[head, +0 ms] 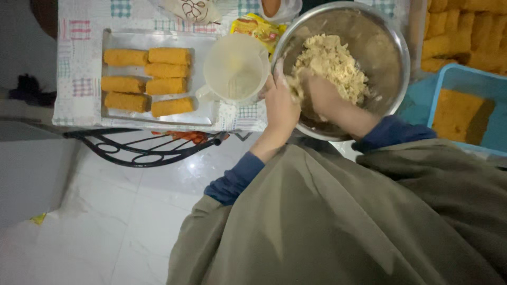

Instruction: The person kneads a crumbly dough mixture in a metal bowl using both hands. They repeatedly add water from a plastic jug to the bowl and continue mixing until the dough becomes more cohesive.

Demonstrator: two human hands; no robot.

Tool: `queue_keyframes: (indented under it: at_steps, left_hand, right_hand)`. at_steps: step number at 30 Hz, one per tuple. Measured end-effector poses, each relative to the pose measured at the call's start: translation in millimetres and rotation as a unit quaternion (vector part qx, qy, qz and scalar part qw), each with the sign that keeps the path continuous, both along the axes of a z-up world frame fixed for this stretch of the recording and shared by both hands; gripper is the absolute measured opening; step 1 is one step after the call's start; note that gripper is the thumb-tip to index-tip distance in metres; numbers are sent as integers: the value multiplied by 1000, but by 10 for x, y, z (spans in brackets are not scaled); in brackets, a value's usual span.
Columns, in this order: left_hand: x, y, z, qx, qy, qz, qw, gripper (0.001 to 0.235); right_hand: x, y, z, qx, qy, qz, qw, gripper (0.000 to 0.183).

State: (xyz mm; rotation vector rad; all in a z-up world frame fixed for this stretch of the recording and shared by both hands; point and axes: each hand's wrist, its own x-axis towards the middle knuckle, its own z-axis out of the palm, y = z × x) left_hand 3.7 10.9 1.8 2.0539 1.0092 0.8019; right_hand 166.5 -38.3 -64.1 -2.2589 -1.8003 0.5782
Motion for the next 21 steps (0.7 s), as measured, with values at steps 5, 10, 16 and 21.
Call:
queue_keyframes:
  at_steps: [5, 10, 16, 21]
  left_hand:
    - [40, 57, 20, 18, 57, 10, 998, 101]
    - [96, 104, -3, 4, 42, -6, 999, 108]
    - [158, 114, -26, 5, 21, -28, 999, 104]
    - [128, 49, 45, -59, 50, -14, 997, 119]
  right_hand:
    - [358, 107, -9, -129, 255, -163, 944, 63]
    - [1063, -26, 382, -7, 154, 32, 988, 51]
    - [589, 362, 337, -35, 209, -253, 944, 72]
    - [-33, 282, 343, 46, 146, 47, 987, 71]
